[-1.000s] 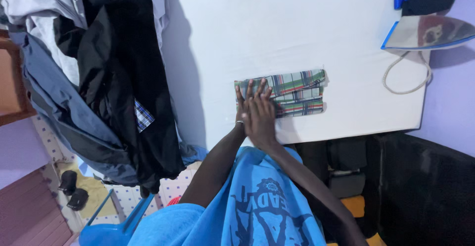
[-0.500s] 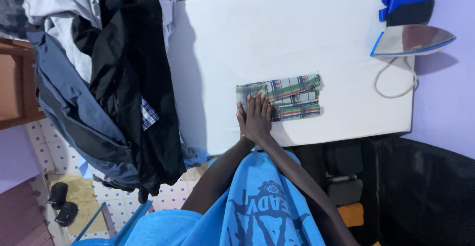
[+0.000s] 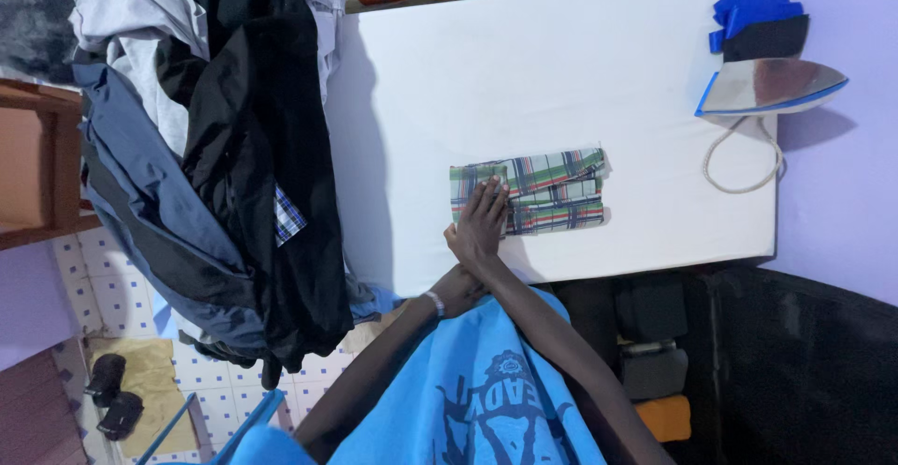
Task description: The person picks up a pair of plaid shorts from a pile of clothes, spreads them out on a table, and folds them several times by hand. The person then picks up the folded shorts and places them into an open suitcase on the floor.
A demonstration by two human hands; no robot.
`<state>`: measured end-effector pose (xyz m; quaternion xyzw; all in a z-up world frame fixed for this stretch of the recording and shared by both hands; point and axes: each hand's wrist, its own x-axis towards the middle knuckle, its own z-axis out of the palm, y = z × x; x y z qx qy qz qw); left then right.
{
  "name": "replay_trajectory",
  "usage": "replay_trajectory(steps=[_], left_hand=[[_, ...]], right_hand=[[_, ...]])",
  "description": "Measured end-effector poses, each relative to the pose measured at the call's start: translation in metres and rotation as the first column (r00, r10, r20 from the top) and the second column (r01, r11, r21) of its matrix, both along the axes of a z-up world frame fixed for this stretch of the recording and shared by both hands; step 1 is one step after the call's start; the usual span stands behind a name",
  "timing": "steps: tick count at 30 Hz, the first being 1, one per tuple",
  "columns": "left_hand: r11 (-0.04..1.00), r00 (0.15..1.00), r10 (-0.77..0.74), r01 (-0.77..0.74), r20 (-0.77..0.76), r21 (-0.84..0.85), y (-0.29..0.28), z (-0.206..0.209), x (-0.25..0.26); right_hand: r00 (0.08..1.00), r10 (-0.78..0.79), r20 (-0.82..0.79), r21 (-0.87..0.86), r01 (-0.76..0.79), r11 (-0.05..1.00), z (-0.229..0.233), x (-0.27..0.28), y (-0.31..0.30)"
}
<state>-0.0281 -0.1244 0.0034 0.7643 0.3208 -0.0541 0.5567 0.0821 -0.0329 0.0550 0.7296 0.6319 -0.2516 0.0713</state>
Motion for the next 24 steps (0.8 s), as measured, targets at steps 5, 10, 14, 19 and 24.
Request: replay_trajectory(steps=[5, 10, 14, 19, 24], left_hand=[[0.834, 0.859, 0.512, -0.491, 0.019, -0.253, -0.007, -0.036, -0.034], [0.196, 0.467, 0.871, -0.612, -0.151, -0.766, 0.022, -0.057, -0.021], [0.07, 0.447, 0.885, -0.405, -0.13, -0.912, 0.046, -0.032, -0.003], [-0.101, 0.362, 0.917, -0.197, -0.168, -0.975, 0.055, -0.028, 0.01], [-0.175, 0.38, 0.876, -0.325, -0.298, -0.929, 0.067, -0.006, 0.015]], right_hand=[[0.994, -0.096, -0.041, 0.163, 0.102, 0.981, -0.016, -0.001, -0.006], [0.935, -0.138, -0.325, 0.235, 0.222, 0.946, -0.015, 0.022, -0.01], [0.688, -0.262, -0.676, 0.077, 0.42, 0.904, -0.017, 0.037, -0.021], [0.348, -0.274, -0.897, -0.07, 0.499, 0.864, -0.047, 0.071, -0.037], [-0.391, -0.443, -0.807, -0.578, 0.37, 0.727, -0.053, 0.097, -0.043]])
